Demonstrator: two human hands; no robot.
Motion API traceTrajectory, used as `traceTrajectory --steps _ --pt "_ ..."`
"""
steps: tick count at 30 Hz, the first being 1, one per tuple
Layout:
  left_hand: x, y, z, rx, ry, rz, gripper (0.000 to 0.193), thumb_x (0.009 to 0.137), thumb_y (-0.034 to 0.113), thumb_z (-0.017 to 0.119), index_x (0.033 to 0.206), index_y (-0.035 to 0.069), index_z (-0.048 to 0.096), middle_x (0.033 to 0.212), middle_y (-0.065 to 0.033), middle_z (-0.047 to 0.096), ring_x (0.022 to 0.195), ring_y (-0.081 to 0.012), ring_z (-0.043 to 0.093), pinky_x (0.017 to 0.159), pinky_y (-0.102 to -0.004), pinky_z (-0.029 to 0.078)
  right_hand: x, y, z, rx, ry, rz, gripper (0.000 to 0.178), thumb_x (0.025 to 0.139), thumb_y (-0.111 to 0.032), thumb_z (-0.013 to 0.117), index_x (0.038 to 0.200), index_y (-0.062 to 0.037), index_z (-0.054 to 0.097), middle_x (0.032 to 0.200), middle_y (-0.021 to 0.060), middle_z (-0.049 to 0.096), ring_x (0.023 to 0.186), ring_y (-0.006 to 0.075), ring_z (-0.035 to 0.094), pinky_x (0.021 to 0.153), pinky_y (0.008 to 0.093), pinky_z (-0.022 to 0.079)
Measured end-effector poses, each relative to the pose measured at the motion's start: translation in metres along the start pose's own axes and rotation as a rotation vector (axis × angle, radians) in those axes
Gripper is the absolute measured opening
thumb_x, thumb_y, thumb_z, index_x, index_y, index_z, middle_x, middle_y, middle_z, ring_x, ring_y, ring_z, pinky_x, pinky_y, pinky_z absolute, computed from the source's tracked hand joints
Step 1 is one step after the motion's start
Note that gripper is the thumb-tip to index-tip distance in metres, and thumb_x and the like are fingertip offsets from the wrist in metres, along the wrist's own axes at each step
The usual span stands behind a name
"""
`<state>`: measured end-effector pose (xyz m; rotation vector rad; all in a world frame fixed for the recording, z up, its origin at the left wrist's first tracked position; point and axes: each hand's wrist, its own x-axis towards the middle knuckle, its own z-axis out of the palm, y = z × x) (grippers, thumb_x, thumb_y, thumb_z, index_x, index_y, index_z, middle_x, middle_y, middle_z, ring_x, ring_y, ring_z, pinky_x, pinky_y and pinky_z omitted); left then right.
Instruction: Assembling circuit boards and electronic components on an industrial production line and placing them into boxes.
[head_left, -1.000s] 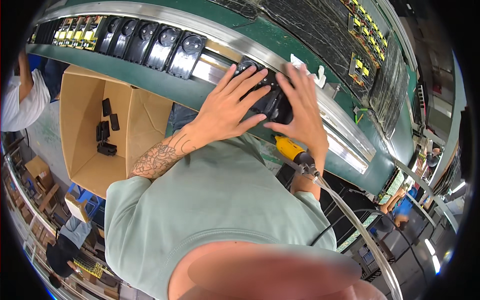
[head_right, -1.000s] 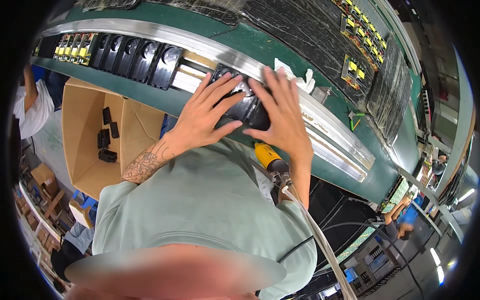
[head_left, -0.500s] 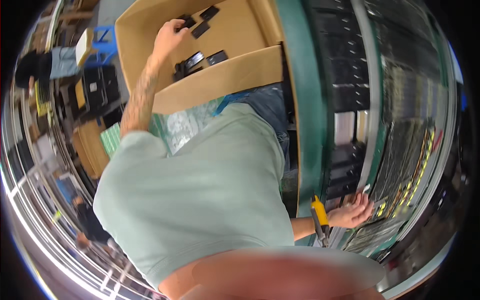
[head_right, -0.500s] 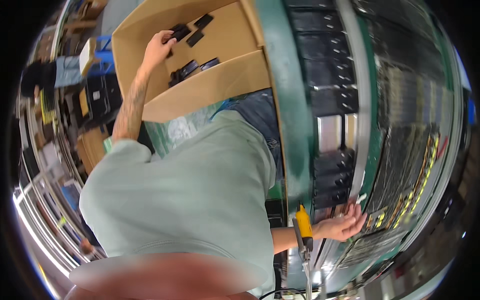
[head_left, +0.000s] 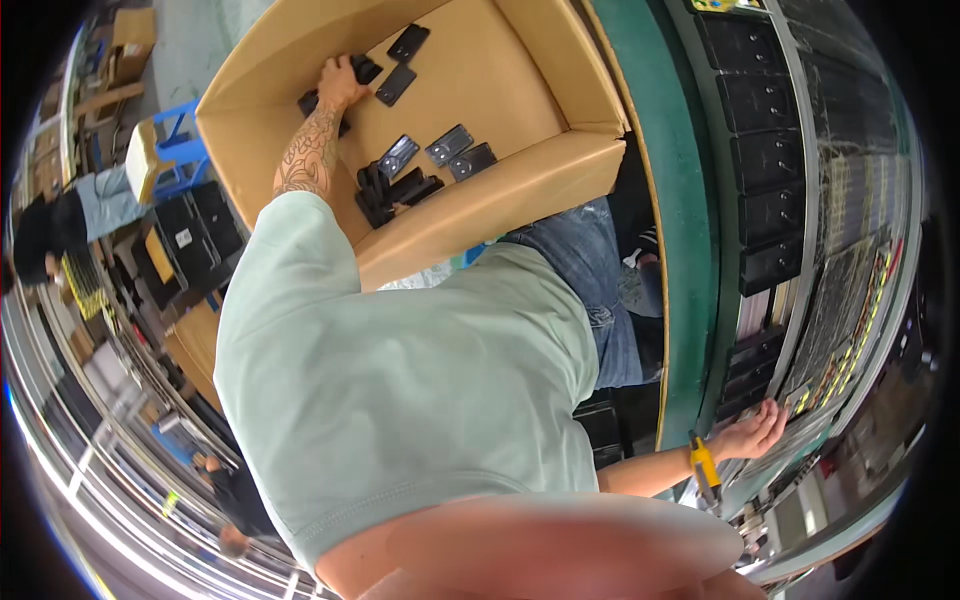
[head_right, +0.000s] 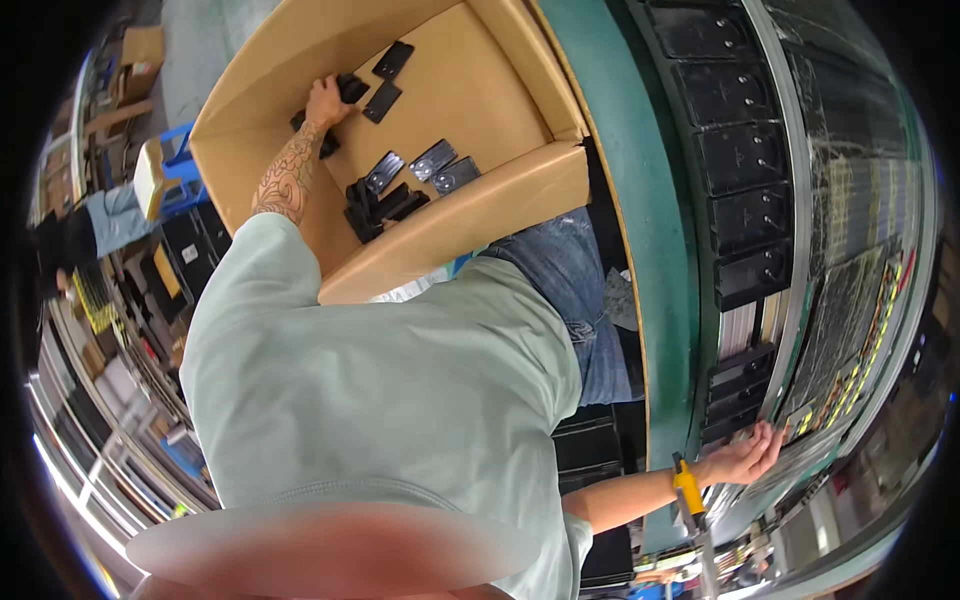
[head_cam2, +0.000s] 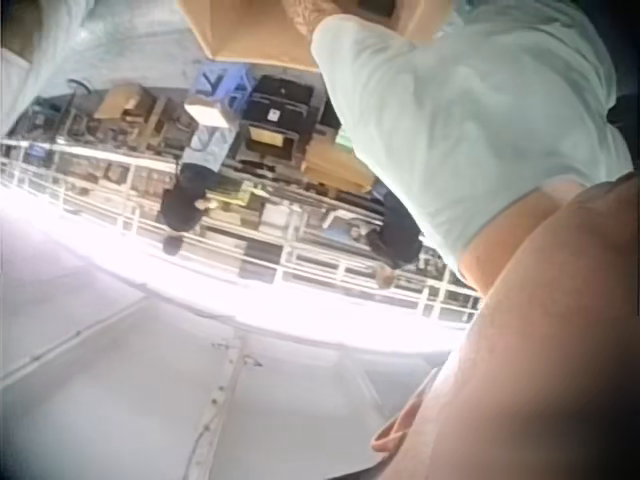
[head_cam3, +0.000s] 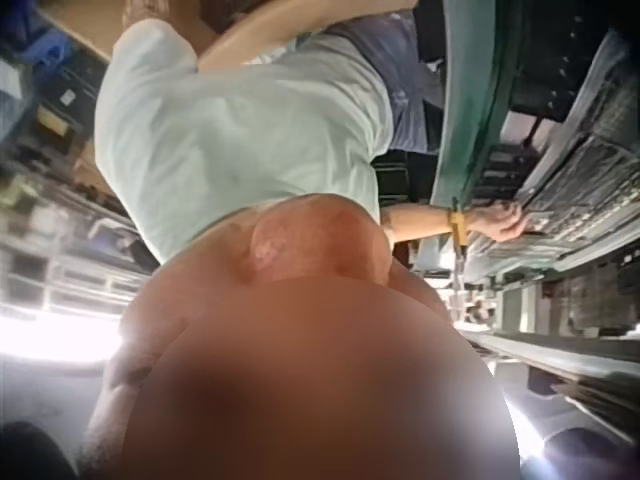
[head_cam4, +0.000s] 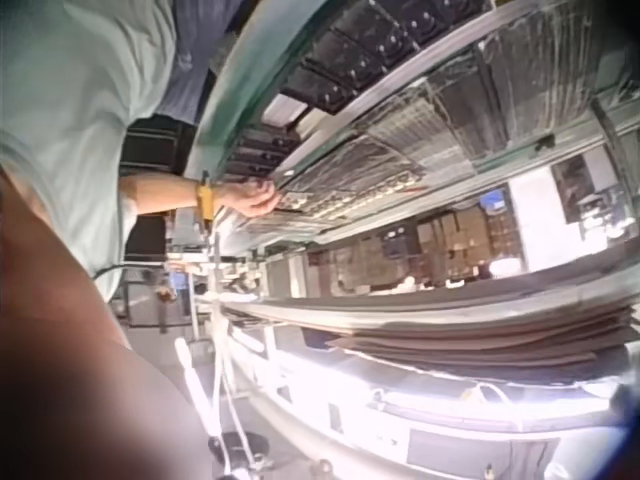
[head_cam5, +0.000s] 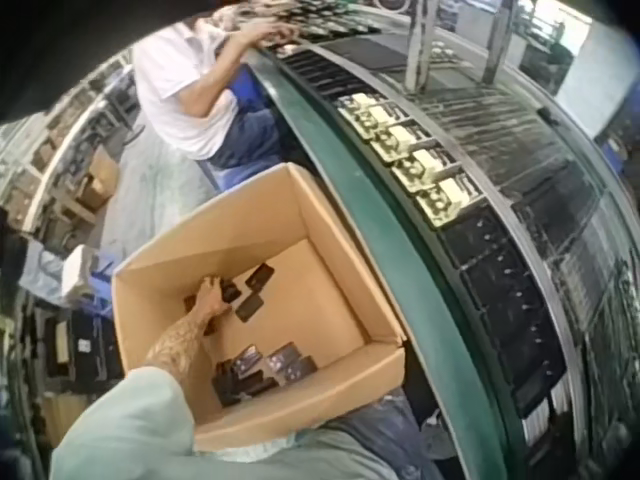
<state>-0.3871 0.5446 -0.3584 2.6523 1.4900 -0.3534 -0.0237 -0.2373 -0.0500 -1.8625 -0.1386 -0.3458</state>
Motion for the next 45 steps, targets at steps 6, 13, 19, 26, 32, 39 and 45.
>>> traceTrajectory --steps 6,13,19,26,32,39,45 --pt "-0.028 0.005 0.03 0.001 -0.064 -0.154 0.066 0.078 0.032 0.07 0.132 0.004 0.044 0.124 -0.0281 0.055 0.107 -0.0475 0.059 0.089 -0.0505 0.052 -0.006 0.007 -0.014 -0.027 -0.036 0.0 0.03 0.098 -0.002 0.048 0.125 0.0068 0.057 0.106 0.0189 0.067 0.096 0.0238 0.064 0.09 0.0317 0.051" --pt "-0.057 0.04 -0.048 -0.667 -0.226 -0.312 0.046 0.084 0.025 0.067 0.123 0.003 0.055 0.105 -0.0226 0.067 0.093 -0.0332 0.069 0.081 -0.0429 0.056 -0.008 -0.006 -0.001 0.126 -0.067 -0.035 0.029 0.097 -0.001 0.049 0.124 0.0058 0.058 0.102 0.0188 0.068 0.093 0.0241 0.064 0.089 0.0327 0.051" --pt "-0.147 0.15 -0.222 -1.883 -0.598 -0.101 0.063 0.081 0.017 0.07 0.139 0.005 0.049 0.125 -0.0161 0.063 0.106 -0.0246 0.066 0.091 -0.0355 0.054 -0.006 -0.052 0.013 0.112 -0.291 -0.284 0.048 0.084 -0.002 0.063 0.132 0.0002 0.055 0.105 0.0158 0.069 0.094 0.0251 0.065 0.089 0.0364 0.051" --pt "-0.308 0.399 -0.289 -2.36 -1.783 0.331 0.042 0.093 0.015 0.055 0.13 -0.005 0.055 0.123 -0.0201 0.065 0.106 -0.0297 0.067 0.096 -0.0456 0.053 -0.034 -0.126 0.088 -0.136 -0.504 -0.834 0.073 0.061 -0.03 0.092 0.125 -0.0141 0.06 0.137 0.018 0.057 0.117 0.0374 0.06 0.099 0.0482 0.049" --pt "-0.388 0.49 -0.312 -1.881 -1.968 0.091 0.032 0.094 0.023 0.056 0.118 0.002 0.064 0.107 -0.0096 0.07 0.094 -0.0179 0.066 0.088 -0.0321 0.05 -0.037 -0.12 0.027 -0.389 -0.513 -0.85 0.048 0.074 -0.024 0.083 0.116 -0.0141 0.064 0.128 0.0135 0.064 0.117 0.0369 0.06 0.097 0.0491 0.048" --pt "-0.402 0.529 -0.316 -1.794 -1.866 0.022 0.03 0.095 0.033 0.059 0.11 0.007 0.065 0.105 -0.0053 0.069 0.09 -0.0144 0.063 0.086 -0.0293 0.048 -0.057 -0.101 0.009 -0.296 -0.328 -0.777 0.017 0.084 -0.018 0.07 0.1 -0.013 0.067 0.113 0.0063 0.072 0.11 0.0339 0.063 0.095 0.0487 0.048" --pt "-0.403 0.543 -0.316 -1.933 -1.684 0.04 0.031 0.098 0.033 0.056 0.114 0.007 0.062 0.109 -0.0062 0.069 0.099 -0.0165 0.065 0.093 -0.0346 0.049 -0.066 -0.084 0.006 0.23 0.157 -0.608 0.013 0.095 -0.023 0.056 0.1 -0.0111 0.06 0.092 0.0084 0.07 0.089 0.0295 0.064 0.084 0.0467 0.05"
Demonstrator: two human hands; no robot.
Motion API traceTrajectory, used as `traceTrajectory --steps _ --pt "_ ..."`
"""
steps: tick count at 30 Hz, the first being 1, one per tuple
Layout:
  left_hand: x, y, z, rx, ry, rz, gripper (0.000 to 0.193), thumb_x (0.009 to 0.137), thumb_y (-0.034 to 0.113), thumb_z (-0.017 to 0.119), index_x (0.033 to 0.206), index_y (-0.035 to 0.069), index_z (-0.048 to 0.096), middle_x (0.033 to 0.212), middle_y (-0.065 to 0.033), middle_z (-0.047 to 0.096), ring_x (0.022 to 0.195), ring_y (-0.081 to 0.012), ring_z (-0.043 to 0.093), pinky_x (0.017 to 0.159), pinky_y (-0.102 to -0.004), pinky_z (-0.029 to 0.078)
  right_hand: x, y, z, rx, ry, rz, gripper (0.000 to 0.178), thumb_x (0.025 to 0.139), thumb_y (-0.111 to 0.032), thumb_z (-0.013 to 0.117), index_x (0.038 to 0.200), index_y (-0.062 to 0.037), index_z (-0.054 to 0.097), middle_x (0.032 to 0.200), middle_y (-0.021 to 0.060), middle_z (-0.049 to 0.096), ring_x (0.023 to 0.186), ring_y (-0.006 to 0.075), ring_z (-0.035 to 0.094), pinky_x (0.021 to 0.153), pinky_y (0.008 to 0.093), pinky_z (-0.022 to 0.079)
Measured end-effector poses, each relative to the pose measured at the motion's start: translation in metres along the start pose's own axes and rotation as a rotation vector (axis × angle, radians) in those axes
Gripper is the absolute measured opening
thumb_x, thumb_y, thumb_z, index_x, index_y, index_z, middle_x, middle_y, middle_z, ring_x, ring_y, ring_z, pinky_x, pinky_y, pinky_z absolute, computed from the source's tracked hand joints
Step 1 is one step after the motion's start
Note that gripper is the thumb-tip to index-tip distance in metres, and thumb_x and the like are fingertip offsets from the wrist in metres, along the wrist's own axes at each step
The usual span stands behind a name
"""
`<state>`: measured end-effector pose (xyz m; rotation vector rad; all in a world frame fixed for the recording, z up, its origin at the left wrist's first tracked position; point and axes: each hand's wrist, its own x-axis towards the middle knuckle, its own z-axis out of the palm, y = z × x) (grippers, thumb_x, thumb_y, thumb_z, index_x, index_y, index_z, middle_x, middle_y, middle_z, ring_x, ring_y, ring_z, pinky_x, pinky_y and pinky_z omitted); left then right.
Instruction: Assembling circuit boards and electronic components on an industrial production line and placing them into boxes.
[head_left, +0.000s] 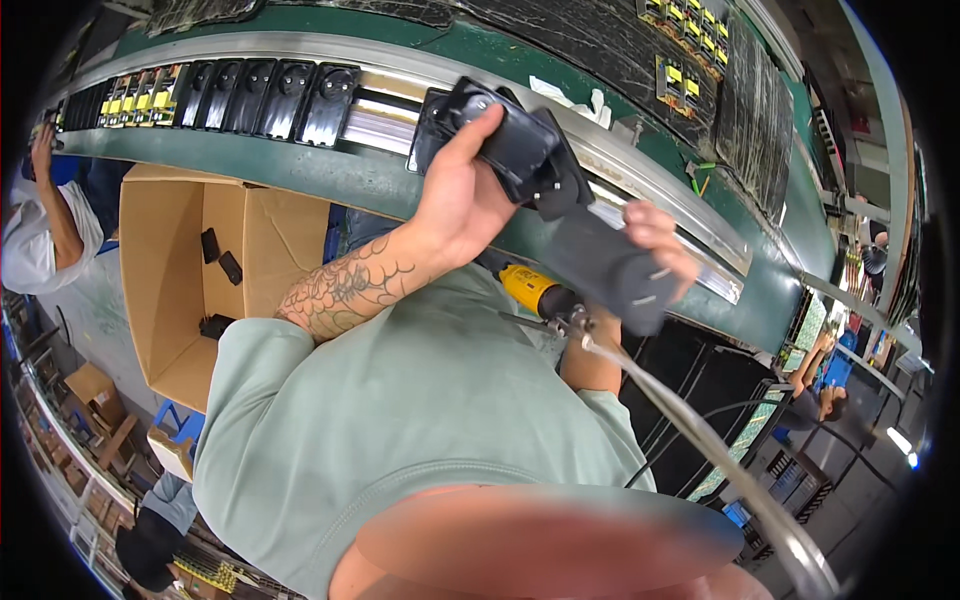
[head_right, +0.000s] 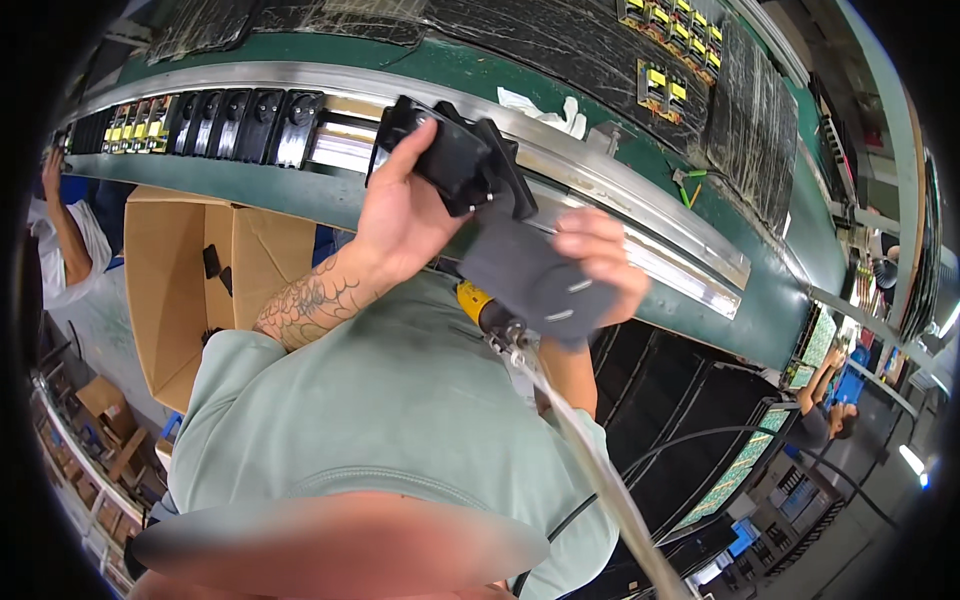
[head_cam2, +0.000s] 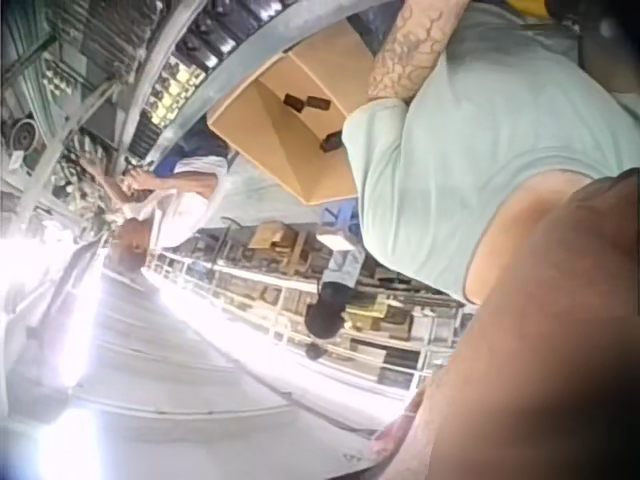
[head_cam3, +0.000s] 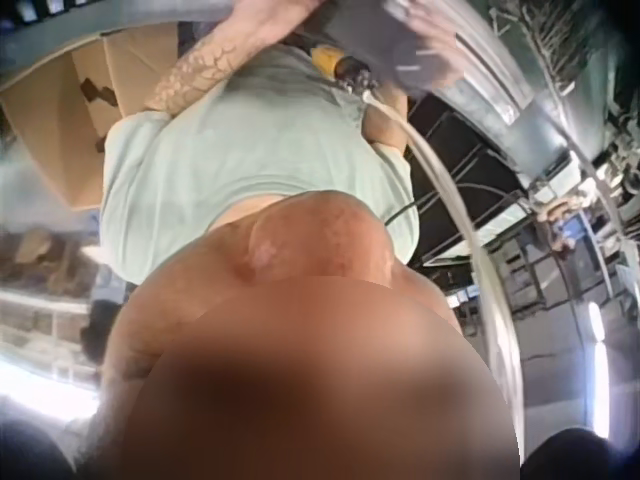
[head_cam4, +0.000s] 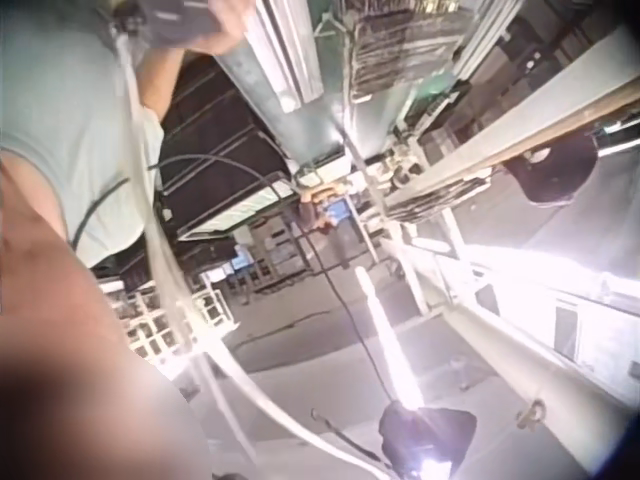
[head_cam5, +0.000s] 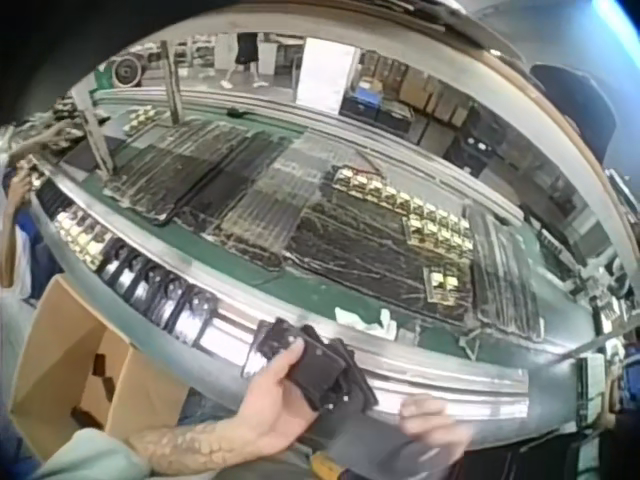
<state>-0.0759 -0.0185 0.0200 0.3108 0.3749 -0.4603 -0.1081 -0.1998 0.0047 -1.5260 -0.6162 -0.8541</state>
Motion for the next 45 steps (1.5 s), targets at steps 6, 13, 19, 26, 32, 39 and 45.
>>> traceTrajectory --steps 6,13,19,26,32,39,45 --pt "0.001 0.028 -0.019 -0.002 -0.061 0.122 0.031 0.1 0.032 0.055 0.116 0.007 0.061 0.111 -0.0073 0.07 0.104 -0.0175 0.066 0.096 -0.037 0.049 0.029 -0.017 -0.032 -0.432 0.132 0.917 0.025 0.085 -0.006 0.066 0.11 -0.0052 0.063 0.069 0.0054 0.059 0.058 0.0137 0.051 0.057 0.0265 0.046" --pt "0.0 0.027 -0.011 0.022 -0.01 0.073 0.036 0.1 0.035 0.054 0.116 0.004 0.061 0.107 -0.0071 0.069 0.099 -0.016 0.066 0.093 -0.0337 0.049 0.014 0.019 -0.007 -0.794 -0.323 0.873 0.034 0.08 -0.003 0.072 0.114 -0.0081 0.067 0.076 0.0045 0.063 0.06 0.0115 0.052 0.054 0.0235 0.044" --pt "0.003 0.014 -0.002 -0.043 -0.06 -0.09 0.035 0.101 0.033 0.053 0.119 0.003 0.059 0.11 -0.0092 0.069 0.099 -0.0178 0.067 0.093 -0.0349 0.051 0.033 0.017 -0.009 -0.515 -0.372 0.237 0.038 0.076 -0.003 0.073 0.113 -0.0071 0.068 0.084 0.0073 0.066 0.076 0.0175 0.058 0.061 0.026 0.049" --pt "0.007 0.009 -0.001 0.157 -0.058 -0.071 0.037 0.101 0.026 0.051 0.129 0.001 0.053 0.119 -0.0153 0.066 0.106 -0.0241 0.066 0.092 -0.038 0.053 0.031 -0.004 -0.048 -0.119 -0.051 0.224 0.025 0.079 -0.003 0.069 0.104 -0.0029 0.069 0.073 0.0085 0.064 0.068 0.0226 0.06 0.06 0.0291 0.05" --pt "0.012 0.03 -0.01 0.34 -0.031 0.107 0.04 0.102 0.023 0.049 0.134 -0.001 0.047 0.12 -0.0183 0.065 0.107 -0.0286 0.065 0.091 -0.0387 0.054 0.019 0.007 -0.07 -0.82 -0.17 1.04 0.038 0.083 -0.004 0.069 0.12 -0.0062 0.062 0.06 0.0025 0.058 0.053 0.0095 0.048 0.053 0.0211 0.043" --pt "0.018 0.005 0.006 0.436 -0.143 0.048 0.044 0.102 0.022 0.048 0.137 -0.004 0.042 0.126 -0.0194 0.061 0.113 -0.0272 0.062 0.093 -0.036 0.052 0.019 0.007 -0.037 -0.611 -0.227 0.848 0.056 0.079 -0.003 0.07 0.132 -0.0092 0.056 0.087 0.0069 0.066 0.069 0.0125 0.056 0.065 0.0231 0.048" --pt "0.028 -0.046 0.007 0.609 -0.362 0.146 0.051 0.1 0.021 0.052 0.142 -0.005 0.038 0.132 -0.0202 0.058 0.12 -0.0267 0.058 0.099 -0.0356 0.049 0.028 -0.007 -0.002 -0.534 -0.119 0.635 0.064 0.073 -0.002 0.074 0.133 -0.0098 0.054 0.107 0.01 0.064 0.08 0.0192 0.061 0.071 0.0279 0.051"
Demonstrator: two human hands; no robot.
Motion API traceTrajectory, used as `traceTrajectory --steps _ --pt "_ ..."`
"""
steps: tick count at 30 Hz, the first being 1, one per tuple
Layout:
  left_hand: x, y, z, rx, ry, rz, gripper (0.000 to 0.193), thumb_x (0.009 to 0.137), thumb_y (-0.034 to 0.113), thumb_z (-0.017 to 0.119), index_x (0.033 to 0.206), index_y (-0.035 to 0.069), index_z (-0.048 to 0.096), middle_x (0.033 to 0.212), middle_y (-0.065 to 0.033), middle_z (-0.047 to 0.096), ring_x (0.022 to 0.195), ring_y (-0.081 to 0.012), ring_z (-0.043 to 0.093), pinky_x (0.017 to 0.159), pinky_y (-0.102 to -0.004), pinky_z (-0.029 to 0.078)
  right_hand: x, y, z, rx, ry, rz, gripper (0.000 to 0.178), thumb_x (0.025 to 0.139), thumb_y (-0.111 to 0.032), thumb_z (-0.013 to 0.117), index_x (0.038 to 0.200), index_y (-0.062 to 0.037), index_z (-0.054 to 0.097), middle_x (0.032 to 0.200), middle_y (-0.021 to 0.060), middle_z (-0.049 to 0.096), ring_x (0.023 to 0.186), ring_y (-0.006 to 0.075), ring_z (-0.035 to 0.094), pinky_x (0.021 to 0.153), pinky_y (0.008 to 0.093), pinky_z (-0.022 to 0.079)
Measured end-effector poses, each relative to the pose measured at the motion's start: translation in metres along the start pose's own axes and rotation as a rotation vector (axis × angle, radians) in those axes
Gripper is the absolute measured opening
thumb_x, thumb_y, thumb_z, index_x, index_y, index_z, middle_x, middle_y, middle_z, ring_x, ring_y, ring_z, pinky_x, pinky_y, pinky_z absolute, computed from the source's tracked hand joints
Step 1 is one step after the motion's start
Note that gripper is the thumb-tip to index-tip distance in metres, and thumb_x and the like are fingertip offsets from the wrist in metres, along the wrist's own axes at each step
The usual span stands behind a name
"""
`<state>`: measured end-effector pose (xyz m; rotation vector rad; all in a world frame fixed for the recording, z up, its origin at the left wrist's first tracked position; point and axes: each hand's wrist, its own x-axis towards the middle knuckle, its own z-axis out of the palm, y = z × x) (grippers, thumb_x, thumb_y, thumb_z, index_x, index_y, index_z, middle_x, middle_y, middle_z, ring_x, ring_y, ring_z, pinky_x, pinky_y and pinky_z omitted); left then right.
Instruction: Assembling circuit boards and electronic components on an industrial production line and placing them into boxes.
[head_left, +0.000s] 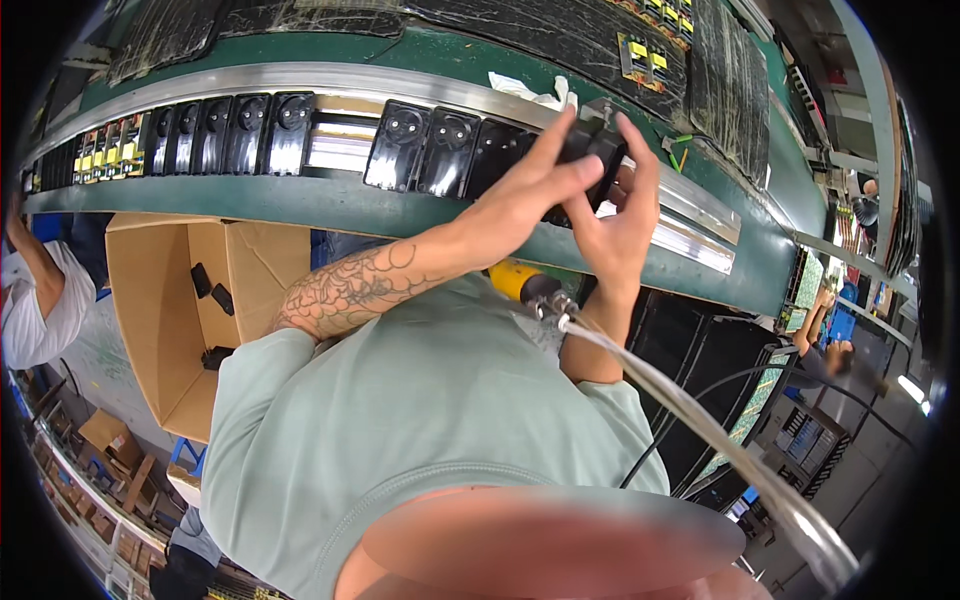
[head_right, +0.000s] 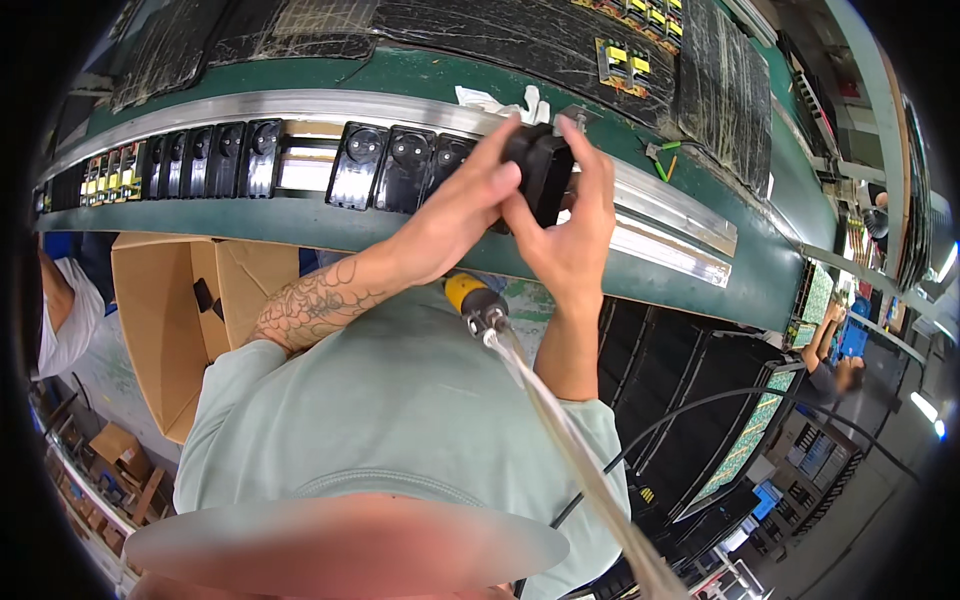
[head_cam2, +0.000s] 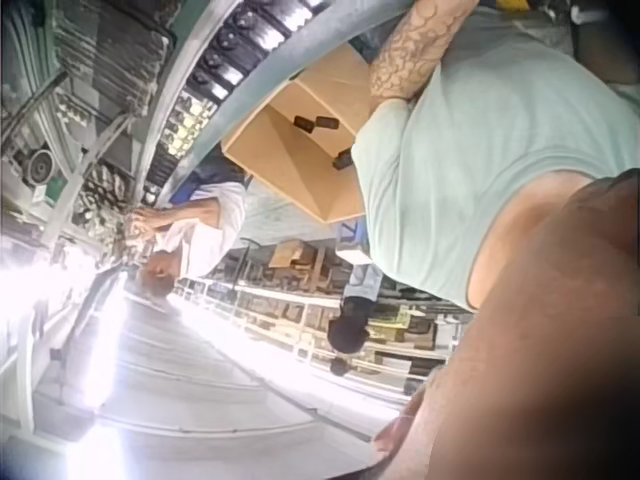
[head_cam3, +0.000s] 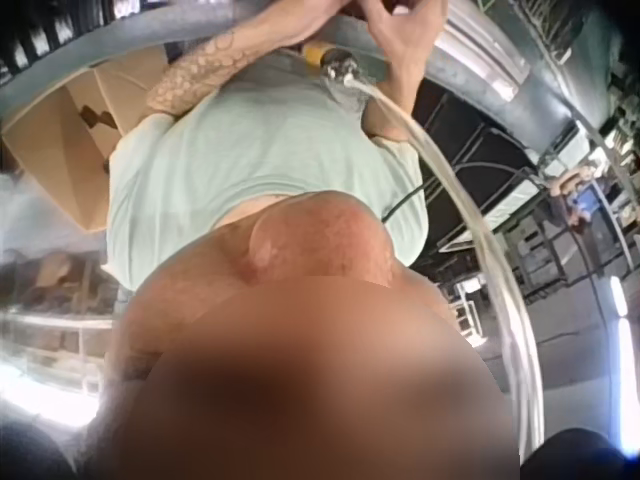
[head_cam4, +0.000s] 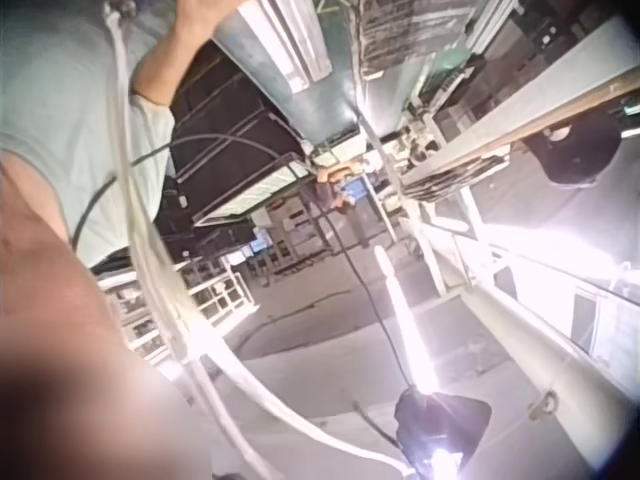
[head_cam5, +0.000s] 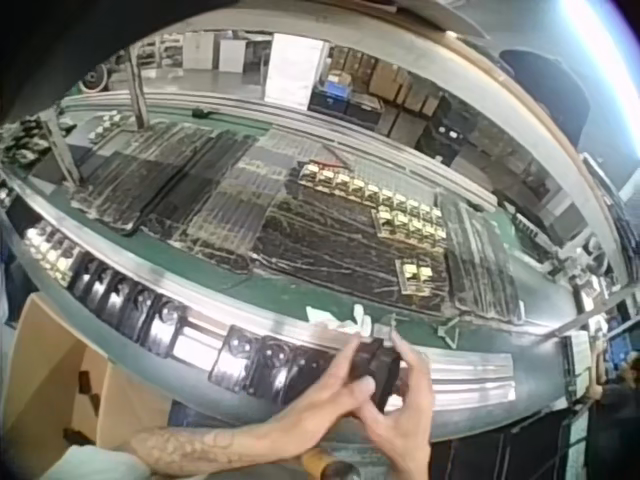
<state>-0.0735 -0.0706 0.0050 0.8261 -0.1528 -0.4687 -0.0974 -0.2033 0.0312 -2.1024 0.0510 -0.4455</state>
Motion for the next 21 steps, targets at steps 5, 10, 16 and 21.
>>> traceTrajectory --steps 5,10,16,21 --pt "-0.001 0.013 -0.005 -0.035 -0.274 -0.144 0.053 0.1 0.021 0.052 0.147 0.001 0.038 0.136 -0.0191 0.056 0.123 -0.029 0.057 0.103 -0.038 0.046 -0.01 0.021 -0.033 0.0 0.134 0.191 0.064 0.071 -0.002 0.073 0.132 -0.0093 0.054 0.109 0.0117 0.065 0.083 0.023 0.063 0.072 0.0317 0.053" --pt "-0.001 0.026 -0.011 0.317 -0.321 -0.146 0.048 0.098 0.021 0.058 0.142 0.004 0.048 0.136 -0.0146 0.057 0.125 -0.0264 0.056 0.105 -0.0383 0.043 -0.011 0.047 -0.036 -0.257 0.126 0.319 0.057 0.075 -0.004 0.072 0.129 -0.0106 0.058 0.101 0.0096 0.067 0.081 0.0182 0.061 0.071 0.0278 0.051" --pt "-0.015 0.06 -0.04 1.316 -0.002 0.355 0.043 0.088 0.017 0.066 0.13 0.011 0.062 0.137 -0.0052 0.058 0.133 -0.0226 0.049 0.115 -0.0418 0.034 -0.005 0.025 -0.045 -0.191 -0.052 0.594 0.051 0.078 -0.007 0.073 0.128 -0.0123 0.06 0.097 0.0086 0.068 0.071 0.0136 0.058 0.061 0.0238 0.047" --pt "-0.035 0.059 -0.069 1.717 -0.114 0.48 0.045 0.087 0.022 0.068 0.13 0.014 0.061 0.139 -0.0014 0.056 0.137 -0.0231 0.044 0.119 -0.0444 0.027 -0.005 0.047 -0.067 -0.189 0.306 0.488 0.047 0.084 -0.016 0.075 0.128 -0.0057 0.061 0.097 0.0093 0.068 0.07 0.0132 0.058 0.06 0.0243 0.046"
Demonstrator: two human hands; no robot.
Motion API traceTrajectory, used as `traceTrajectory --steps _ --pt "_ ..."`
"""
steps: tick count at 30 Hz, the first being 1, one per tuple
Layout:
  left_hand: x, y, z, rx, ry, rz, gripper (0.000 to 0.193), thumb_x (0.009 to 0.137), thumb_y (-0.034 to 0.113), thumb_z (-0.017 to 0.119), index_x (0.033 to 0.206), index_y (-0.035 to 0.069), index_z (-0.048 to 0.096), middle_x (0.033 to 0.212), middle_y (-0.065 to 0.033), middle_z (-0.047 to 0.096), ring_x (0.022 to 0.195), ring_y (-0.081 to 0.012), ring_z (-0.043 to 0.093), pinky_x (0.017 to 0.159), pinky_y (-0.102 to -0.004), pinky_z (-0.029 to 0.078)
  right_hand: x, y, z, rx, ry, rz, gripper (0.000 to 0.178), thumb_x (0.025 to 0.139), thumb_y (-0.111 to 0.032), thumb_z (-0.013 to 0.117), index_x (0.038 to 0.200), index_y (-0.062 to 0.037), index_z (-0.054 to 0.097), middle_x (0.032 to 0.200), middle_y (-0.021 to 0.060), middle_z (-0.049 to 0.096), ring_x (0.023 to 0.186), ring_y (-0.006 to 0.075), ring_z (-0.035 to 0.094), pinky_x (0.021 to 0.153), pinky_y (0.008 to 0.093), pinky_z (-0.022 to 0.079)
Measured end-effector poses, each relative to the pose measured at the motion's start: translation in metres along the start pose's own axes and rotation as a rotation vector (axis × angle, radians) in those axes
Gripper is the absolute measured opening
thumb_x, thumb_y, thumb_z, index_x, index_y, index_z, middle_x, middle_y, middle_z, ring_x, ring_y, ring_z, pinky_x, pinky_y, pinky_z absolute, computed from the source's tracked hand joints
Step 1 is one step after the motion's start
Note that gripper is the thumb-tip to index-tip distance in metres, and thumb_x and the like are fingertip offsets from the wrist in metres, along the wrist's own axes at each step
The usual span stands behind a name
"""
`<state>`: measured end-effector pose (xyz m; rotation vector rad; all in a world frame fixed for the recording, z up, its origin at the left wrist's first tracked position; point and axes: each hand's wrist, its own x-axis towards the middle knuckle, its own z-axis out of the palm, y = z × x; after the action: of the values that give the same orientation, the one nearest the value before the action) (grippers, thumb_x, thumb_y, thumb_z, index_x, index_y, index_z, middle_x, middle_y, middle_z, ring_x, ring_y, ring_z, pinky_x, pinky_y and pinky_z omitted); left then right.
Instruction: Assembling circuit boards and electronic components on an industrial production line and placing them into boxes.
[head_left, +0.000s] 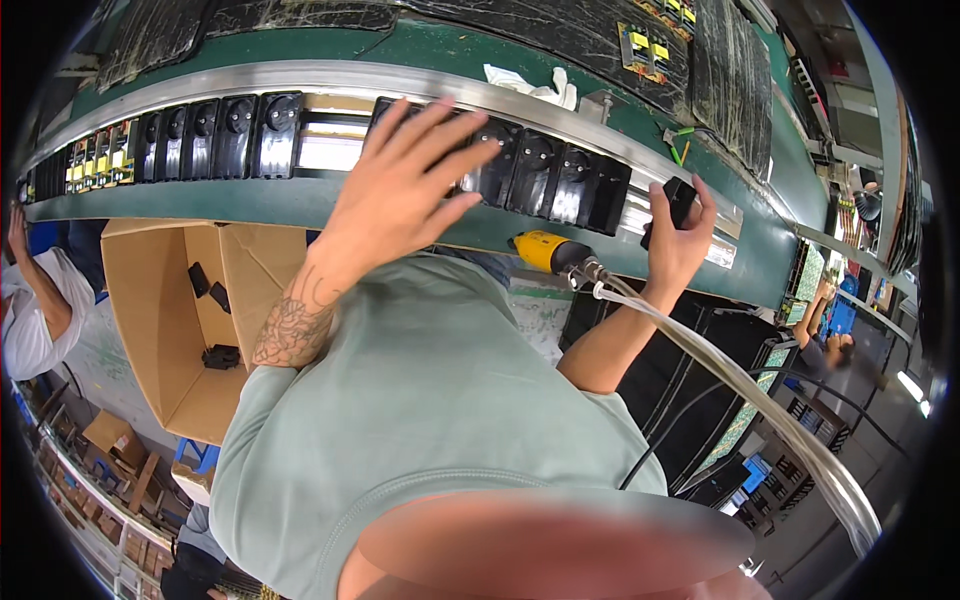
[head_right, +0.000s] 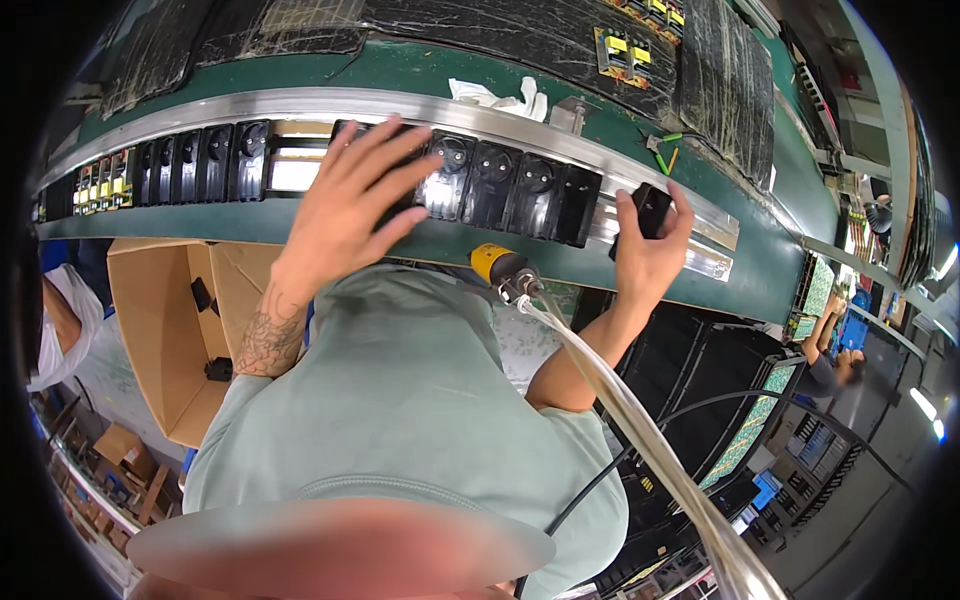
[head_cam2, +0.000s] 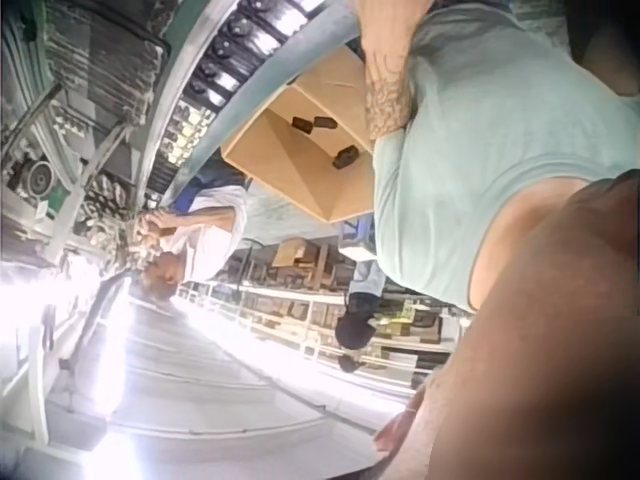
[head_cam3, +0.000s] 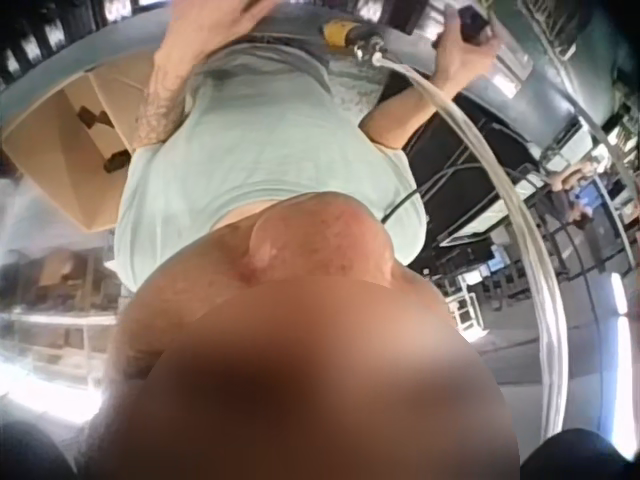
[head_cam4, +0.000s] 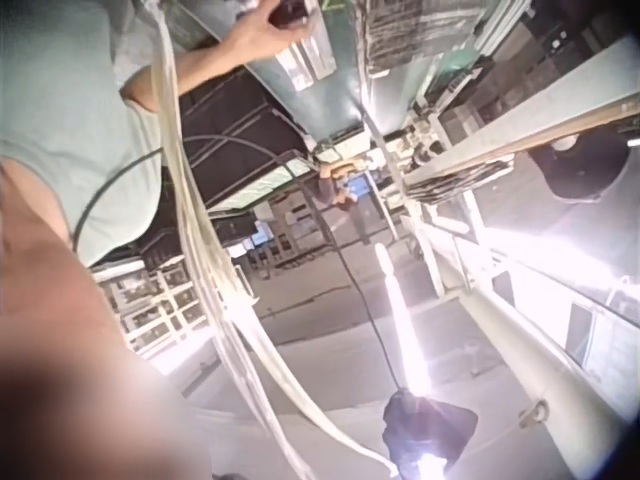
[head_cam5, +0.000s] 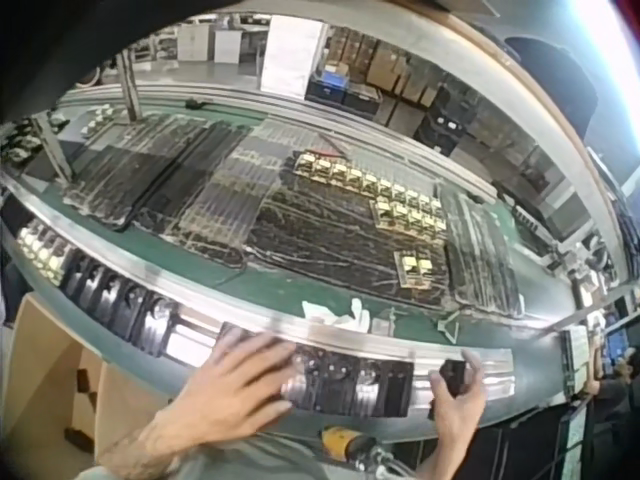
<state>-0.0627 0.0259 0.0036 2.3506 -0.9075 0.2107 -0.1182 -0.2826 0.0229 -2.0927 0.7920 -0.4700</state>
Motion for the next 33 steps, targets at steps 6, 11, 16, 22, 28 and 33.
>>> traceTrajectory --steps 6,11,16,22,28,33 --pt "0.006 0.011 0.025 0.045 -0.129 0.151 0.047 0.089 0.031 0.067 0.133 0.017 0.058 0.139 0.001 0.055 0.138 -0.0212 0.043 0.122 -0.0478 0.021 -0.003 0.037 0.015 -0.269 0.041 -0.327 0.041 0.085 -0.022 0.076 0.12 -0.0028 0.065 0.098 0.0087 0.068 0.077 0.0139 0.059 0.067 0.027 0.048" --pt "-0.004 -0.006 0.006 0.072 -0.158 0.091 0.044 0.09 0.032 0.066 0.131 0.016 0.06 0.137 0.0013 0.057 0.137 -0.0211 0.044 0.122 -0.0494 0.021 -0.018 0.036 0.0 -0.173 0.053 -0.141 0.035 0.085 -0.023 0.076 0.114 -0.0031 0.069 0.102 0.0085 0.069 0.082 0.014 0.06 0.073 0.0285 0.048" --pt "-0.005 -0.015 -0.013 0.191 -0.147 0.022 0.041 0.09 0.032 0.065 0.127 0.014 0.062 0.132 0.0012 0.06 0.133 -0.0206 0.047 0.122 -0.0502 0.021 -0.022 0.025 0.009 -0.194 -0.077 -0.211 0.027 0.085 -0.018 0.074 0.107 -0.0026 0.071 0.098 0.0103 0.069 0.08 0.0168 0.061 0.07 0.0284 0.051" --pt "0.001 -0.001 0.011 0.239 -0.124 0.111 0.034 0.089 0.031 0.066 0.118 0.012 0.066 0.124 0.0005 0.063 0.13 -0.0204 0.048 0.122 -0.0504 0.021 -0.02 0.016 0.019 -0.118 -0.108 -0.164 0.025 0.086 -0.018 0.074 0.108 -0.0055 0.072 0.09 0.0053 0.07 0.074 0.0125 0.058 0.068 0.0247 0.046" --pt "0.0 0.005 0.023 0.082 0.049 0.154 0.029 0.087 0.027 0.068 0.111 0.011 0.069 0.113 0.0 0.066 0.125 -0.0209 0.052 0.119 -0.0471 0.027 -0.009 0.026 0.017 -0.103 -0.162 -0.137 0.023 0.088 -0.018 0.072 0.106 -0.0041 0.073 0.084 0.0072 0.07 0.068 0.0124 0.058 0.063 0.0229 0.046" --pt "-0.074 -0.023 -0.03 -0.015 0.366 -0.034 0.026 0.083 0.011 0.07 0.108 0.009 0.07 0.103 -0.0013 0.069 0.098 -0.0194 0.063 0.098 -0.0352 0.049 0.025 0.096 0.009 0.065 0.247 -0.129 0.019 0.096 -0.02 0.06 0.091 -0.005 0.07 0.07 0.0056 0.066 0.055 0.013 0.058 0.045 0.0238 0.043"
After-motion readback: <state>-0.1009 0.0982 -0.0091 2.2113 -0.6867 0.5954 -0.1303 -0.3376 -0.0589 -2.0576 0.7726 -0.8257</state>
